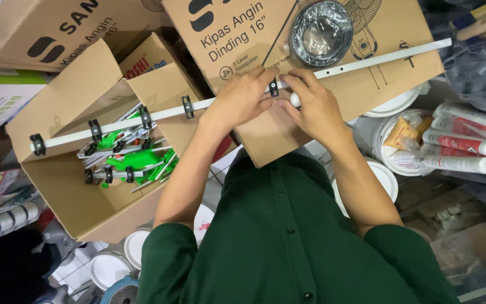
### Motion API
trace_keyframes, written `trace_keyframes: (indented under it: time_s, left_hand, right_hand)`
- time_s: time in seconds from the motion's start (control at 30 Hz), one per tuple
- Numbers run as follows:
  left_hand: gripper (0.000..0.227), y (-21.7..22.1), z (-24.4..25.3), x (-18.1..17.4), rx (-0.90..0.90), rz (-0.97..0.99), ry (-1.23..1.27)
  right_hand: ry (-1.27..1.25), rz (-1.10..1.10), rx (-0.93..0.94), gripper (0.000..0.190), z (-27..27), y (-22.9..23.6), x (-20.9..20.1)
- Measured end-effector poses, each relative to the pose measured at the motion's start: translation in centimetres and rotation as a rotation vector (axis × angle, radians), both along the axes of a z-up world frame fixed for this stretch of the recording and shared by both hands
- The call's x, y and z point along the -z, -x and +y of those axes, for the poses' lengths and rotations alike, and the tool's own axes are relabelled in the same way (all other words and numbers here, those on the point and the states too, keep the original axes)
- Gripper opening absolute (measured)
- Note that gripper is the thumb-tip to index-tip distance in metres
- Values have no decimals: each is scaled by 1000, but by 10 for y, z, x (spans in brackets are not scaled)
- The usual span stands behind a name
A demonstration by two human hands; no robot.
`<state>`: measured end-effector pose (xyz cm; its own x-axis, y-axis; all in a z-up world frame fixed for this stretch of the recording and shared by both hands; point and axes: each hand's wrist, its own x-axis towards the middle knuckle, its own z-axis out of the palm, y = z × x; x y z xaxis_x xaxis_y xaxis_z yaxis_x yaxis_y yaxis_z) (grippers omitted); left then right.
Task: The person assembles an antenna by inserting metal elements into plastic clips on a central bar and securing them with a screwdriver.
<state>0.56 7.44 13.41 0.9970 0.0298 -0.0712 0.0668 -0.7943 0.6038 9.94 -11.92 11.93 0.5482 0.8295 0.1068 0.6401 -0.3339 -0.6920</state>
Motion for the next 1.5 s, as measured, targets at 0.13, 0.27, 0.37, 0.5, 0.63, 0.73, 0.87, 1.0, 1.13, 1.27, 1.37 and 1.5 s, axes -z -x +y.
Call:
trace_keyframes:
  time_s: [0.13,0.27,0.37,0.5,0.63,0.73,0.87,1.0,1.13,1.27,1.37,1.5]
  left_hand:
    - [51,-1,1,3,-14,-63,20]
    - [53,1,-1,5,-47,-35,-9]
    - [54,7,-5,4,-38,-174,-105]
    - [48,16,-18,8,-53,-282,-233]
    - [40,23,-25,15,-103,-427,-342]
    - [29,26,-27,19,-112,-446,-352]
    - [28,26,-33,15,-155,-485,-438]
    - [31,38,-52,21,-309,-637,-384]
    - [19,86,-95,68,-419,-398,288]
    - [46,72,-106,131,-619,-248,1213]
    - [55,52,-91,144,-656,-296,1544]
    - [50,19,-80,139,-578,-416,1798]
  right_hand:
    - [-45,-51,-8,44,0,-2,0]
    - [-47,-37,-26,42,-1,-3,-1]
    - [-39,-33,-26,42,0,-4,-3]
    - [-37,-19,-29,44,0,-4,-3]
    - [-24,-19,-21,45,1,-3,-2]
    - [-31,-36,-29,45,1,-3,1]
    - [-25,-27,-21,44,1,-1,5]
    - [-45,-53,-39,47,0,-1,4]
    - [-61,-62,-31,49,0,-1,-5]
    - [-71,-36,79,38,-16,0,-19]
    - [-285,109,206,13,-40,-4,-40]
    - [-829,208,256,22,-41,-17,-75]
